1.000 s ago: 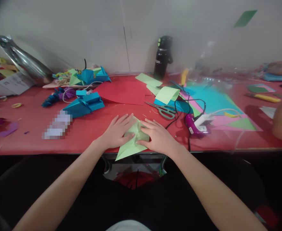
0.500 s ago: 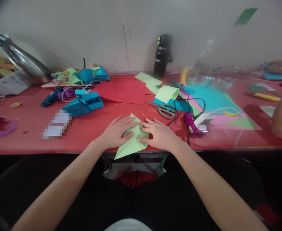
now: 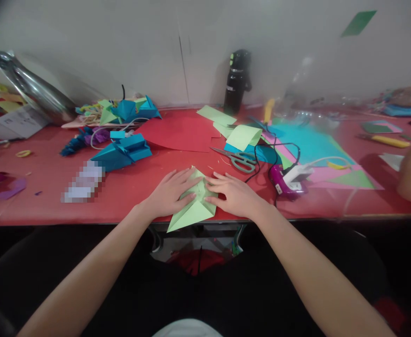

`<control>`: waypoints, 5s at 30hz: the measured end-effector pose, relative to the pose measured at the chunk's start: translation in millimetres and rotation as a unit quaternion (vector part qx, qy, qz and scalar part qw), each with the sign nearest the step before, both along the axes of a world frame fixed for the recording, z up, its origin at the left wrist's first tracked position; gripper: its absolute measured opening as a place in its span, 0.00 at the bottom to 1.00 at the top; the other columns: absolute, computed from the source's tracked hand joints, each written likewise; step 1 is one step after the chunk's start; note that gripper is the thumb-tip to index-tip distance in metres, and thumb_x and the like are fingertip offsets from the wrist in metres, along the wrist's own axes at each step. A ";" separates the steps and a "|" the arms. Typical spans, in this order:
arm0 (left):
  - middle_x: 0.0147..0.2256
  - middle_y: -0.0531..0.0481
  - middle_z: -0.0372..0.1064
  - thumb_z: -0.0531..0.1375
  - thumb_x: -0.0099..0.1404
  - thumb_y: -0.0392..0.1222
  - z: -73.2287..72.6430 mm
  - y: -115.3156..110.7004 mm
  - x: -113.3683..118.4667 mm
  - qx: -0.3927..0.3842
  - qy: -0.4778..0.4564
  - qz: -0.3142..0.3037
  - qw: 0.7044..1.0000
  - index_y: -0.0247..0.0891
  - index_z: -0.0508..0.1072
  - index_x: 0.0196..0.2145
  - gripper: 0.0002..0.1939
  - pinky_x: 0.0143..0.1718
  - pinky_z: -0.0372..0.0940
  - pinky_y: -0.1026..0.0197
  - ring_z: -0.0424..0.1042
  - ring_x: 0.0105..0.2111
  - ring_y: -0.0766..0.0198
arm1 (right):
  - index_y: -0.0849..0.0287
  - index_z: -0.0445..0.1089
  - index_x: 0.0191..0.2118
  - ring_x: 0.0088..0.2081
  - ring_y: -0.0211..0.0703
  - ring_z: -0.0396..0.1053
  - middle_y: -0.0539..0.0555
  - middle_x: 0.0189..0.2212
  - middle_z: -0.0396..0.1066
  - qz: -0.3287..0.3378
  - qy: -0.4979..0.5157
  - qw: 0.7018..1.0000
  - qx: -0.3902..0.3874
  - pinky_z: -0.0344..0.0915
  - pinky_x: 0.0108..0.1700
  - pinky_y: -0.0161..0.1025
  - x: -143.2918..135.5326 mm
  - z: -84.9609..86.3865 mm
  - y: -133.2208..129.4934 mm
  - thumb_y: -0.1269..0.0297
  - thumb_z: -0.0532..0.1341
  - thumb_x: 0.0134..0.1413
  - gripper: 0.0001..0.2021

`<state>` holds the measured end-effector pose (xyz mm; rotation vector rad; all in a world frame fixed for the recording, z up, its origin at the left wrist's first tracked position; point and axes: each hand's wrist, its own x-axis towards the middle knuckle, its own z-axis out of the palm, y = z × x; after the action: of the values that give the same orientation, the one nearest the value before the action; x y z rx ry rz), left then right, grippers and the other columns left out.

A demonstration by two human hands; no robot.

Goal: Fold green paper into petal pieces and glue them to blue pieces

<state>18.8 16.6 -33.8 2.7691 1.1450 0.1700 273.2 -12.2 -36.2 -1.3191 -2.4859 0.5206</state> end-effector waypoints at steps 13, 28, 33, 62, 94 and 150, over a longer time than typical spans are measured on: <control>0.73 0.48 0.41 0.47 0.75 0.54 -0.8 1.4 1.4 -0.006 0.008 0.007 1.000 0.46 0.54 0.70 0.30 0.70 0.41 0.40 0.44 0.72 0.53 | 0.48 0.69 0.62 0.71 0.55 0.50 0.44 0.67 0.58 0.030 0.035 0.998 -0.030 0.50 0.72 0.61 5.4 -2.7 9.2 0.50 0.54 0.69 0.21; 0.73 0.50 0.42 0.53 0.69 0.54 -0.5 8.5 5.4 -0.023 -0.005 0.036 0.999 0.47 0.59 0.68 0.32 0.70 0.39 0.38 0.47 0.71 0.47 | 0.46 0.73 0.58 0.71 0.56 0.51 0.46 0.66 0.61 0.015 0.049 0.998 -0.038 0.51 0.71 0.62 3.6 -2.5 12.8 0.51 0.56 0.67 0.18; 0.73 0.49 0.43 0.53 0.70 0.56 -2.7 8.6 4.9 -0.015 -0.008 0.040 0.999 0.47 0.60 0.68 0.31 0.70 0.40 0.37 0.47 0.71 0.48 | 0.45 0.75 0.56 0.71 0.55 0.51 0.45 0.66 0.61 0.015 0.051 0.998 -0.039 0.51 0.71 0.61 4.8 -2.8 14.2 0.51 0.56 0.68 0.17; 0.73 0.48 0.39 0.48 0.73 0.60 -3.6 9.3 3.4 -0.030 -0.005 0.018 0.999 0.47 0.51 0.71 0.34 0.69 0.34 0.32 0.41 0.72 0.46 | 0.52 0.73 0.50 0.71 0.54 0.51 0.53 0.65 0.65 -0.012 0.114 0.993 -0.027 0.52 0.70 0.61 -13.7 4.1 11.1 0.58 0.52 0.69 0.14; 0.72 0.47 0.45 0.54 0.72 0.56 -2.2 7.7 -0.9 -0.011 -0.083 0.037 0.996 0.48 0.58 0.68 0.31 0.70 0.38 0.36 0.46 0.72 0.48 | 0.55 0.67 0.30 0.30 0.45 0.70 0.52 0.28 0.72 -0.196 0.198 0.956 -0.095 0.67 0.32 0.43 -18.0 -4.4 21.1 0.54 0.66 0.53 0.11; 0.39 0.44 0.81 0.70 0.59 0.53 -4.5 -5.4 -7.2 -0.273 -0.576 0.223 0.738 0.35 0.80 0.40 0.19 0.39 0.80 0.56 0.81 0.37 0.56 | 0.59 0.80 0.39 0.35 0.49 0.76 0.58 0.34 0.80 -0.235 0.538 0.792 -0.170 0.73 0.42 0.48 -40.5 -24.8 10.9 0.52 0.73 0.48 0.17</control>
<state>11.6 11.2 -38.3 1.3074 1.1104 1.1643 232.7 -1.2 -61.0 -1.1652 -1.1139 1.1933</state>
